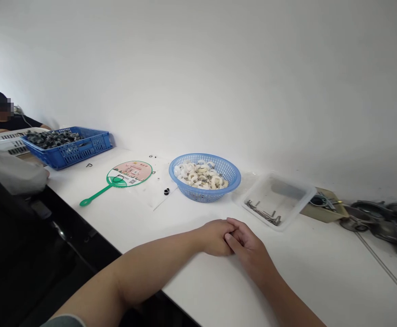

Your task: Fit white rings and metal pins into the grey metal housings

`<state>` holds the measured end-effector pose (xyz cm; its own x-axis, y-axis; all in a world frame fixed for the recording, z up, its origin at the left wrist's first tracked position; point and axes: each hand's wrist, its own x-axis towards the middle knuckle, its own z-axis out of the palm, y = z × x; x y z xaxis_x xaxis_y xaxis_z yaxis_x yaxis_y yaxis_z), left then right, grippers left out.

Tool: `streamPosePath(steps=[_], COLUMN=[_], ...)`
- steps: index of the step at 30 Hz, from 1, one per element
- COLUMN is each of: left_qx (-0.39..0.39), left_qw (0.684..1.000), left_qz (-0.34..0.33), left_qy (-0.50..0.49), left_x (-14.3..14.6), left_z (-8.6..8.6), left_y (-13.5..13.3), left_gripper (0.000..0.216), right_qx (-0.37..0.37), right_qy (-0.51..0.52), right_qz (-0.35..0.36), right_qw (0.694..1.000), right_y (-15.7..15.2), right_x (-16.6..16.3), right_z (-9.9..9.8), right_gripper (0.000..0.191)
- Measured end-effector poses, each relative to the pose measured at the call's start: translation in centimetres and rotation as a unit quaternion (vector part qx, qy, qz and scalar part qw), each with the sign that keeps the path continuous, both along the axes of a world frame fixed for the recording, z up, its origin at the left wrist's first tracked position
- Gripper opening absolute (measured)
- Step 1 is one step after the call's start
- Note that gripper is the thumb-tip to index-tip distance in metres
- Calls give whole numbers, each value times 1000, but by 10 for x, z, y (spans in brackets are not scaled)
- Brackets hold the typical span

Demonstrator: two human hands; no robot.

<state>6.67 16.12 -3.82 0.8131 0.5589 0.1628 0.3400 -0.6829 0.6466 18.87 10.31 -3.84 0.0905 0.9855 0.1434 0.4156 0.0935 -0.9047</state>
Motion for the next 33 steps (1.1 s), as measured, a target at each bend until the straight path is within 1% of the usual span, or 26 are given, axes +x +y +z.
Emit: streamPosePath(steps=[4, 9, 15, 20, 26, 33], left_qx=[-1, 5, 2, 2, -18, -47], left_qw=[1000, 999, 1000, 1000, 1000, 998], left_qz=[5, 11, 5, 5, -14, -17], left_qy=[15, 34, 11, 19, -14, -40], left_x=[0, 0, 1, 0, -2, -3], left_z=[2, 6, 4, 5, 7, 1], left_y=[-1, -2, -2, -3, -6, -7], left_gripper=[19, 14, 17, 13, 16, 21], right_qx=[-4, -1, -9, -13, -14, -10], right_qy=[-2, -5, 1, 15, 20, 19], right_qz=[-2, -2, 2, 4, 18, 35], right_qw=[1000, 1000, 1000, 1000, 1000, 999], right_y=[1, 0, 0, -1, -2, -2], right_x=[1, 0, 0, 0, 0, 2], right_z=[-2, -1, 0, 1, 2, -2], right_gripper=[48, 48, 48, 48, 48, 46])
